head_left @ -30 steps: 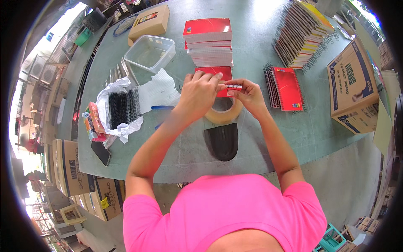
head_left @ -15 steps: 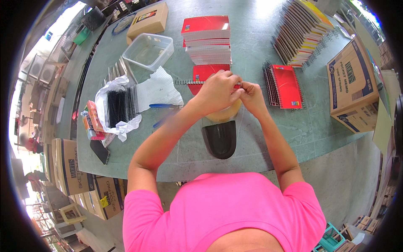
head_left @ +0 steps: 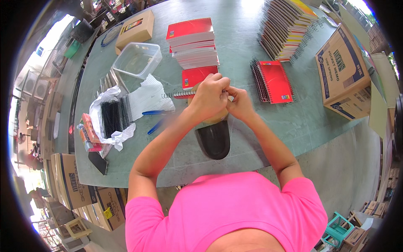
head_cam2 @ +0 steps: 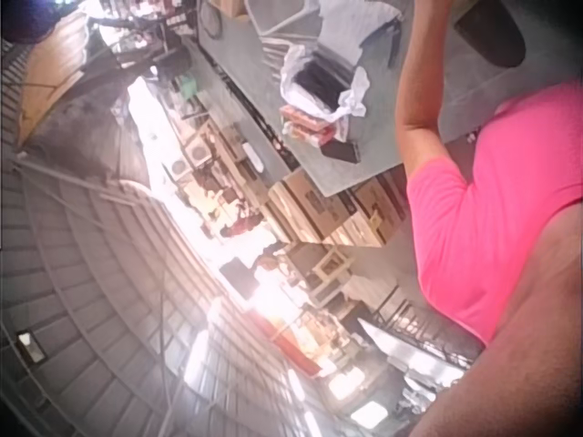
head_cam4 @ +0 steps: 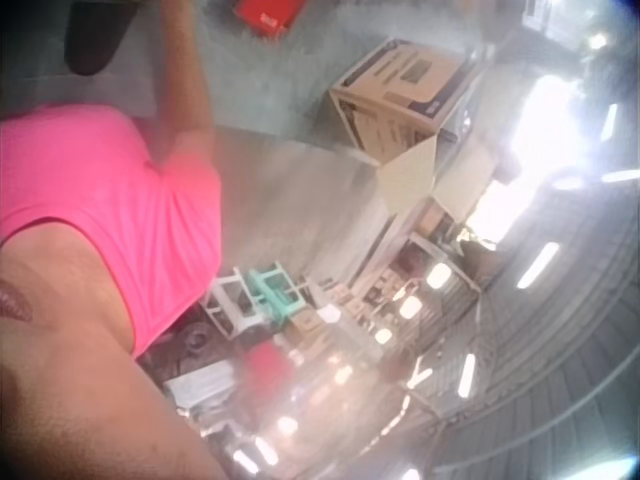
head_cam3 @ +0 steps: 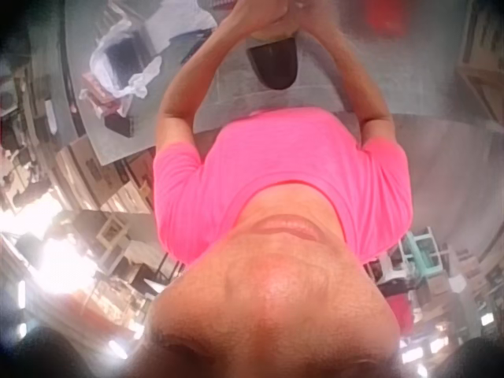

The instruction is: The person inserts spiral wire coils into the pre-punched holes of small notebooks and uses a manual guide to assist the threading process.

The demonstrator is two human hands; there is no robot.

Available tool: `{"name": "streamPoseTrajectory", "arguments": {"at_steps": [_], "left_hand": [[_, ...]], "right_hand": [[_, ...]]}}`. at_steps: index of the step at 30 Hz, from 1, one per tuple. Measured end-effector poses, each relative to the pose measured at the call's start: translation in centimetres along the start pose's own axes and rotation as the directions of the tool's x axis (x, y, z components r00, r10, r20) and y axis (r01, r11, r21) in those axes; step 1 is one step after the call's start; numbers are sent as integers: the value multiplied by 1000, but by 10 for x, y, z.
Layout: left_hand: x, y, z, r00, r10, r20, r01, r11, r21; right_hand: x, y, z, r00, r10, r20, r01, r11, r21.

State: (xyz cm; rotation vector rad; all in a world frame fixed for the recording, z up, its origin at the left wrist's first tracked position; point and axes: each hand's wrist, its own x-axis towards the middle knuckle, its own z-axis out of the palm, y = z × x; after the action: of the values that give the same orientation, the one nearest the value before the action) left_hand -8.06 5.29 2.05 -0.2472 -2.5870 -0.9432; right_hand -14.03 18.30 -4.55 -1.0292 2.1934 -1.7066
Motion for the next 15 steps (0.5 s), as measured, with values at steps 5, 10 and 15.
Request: {"name": "streamPoseTrajectory", "arguments": {"at_steps": [5,10,15], "left_hand": [[-2,18,-41,993,0,-120,27,974,227],[1,15,-56,926,-241,-289,182,959,-215],[33,70,-8,894,270,-359,-254,963,91]], "right_hand": [[4,-1,-28,1000,11,-7,-7,916,402],[12,-30,-64,962,113,-248,-45,963,267],[10,-45,-101,910,298,-290,42,629,776]]}}
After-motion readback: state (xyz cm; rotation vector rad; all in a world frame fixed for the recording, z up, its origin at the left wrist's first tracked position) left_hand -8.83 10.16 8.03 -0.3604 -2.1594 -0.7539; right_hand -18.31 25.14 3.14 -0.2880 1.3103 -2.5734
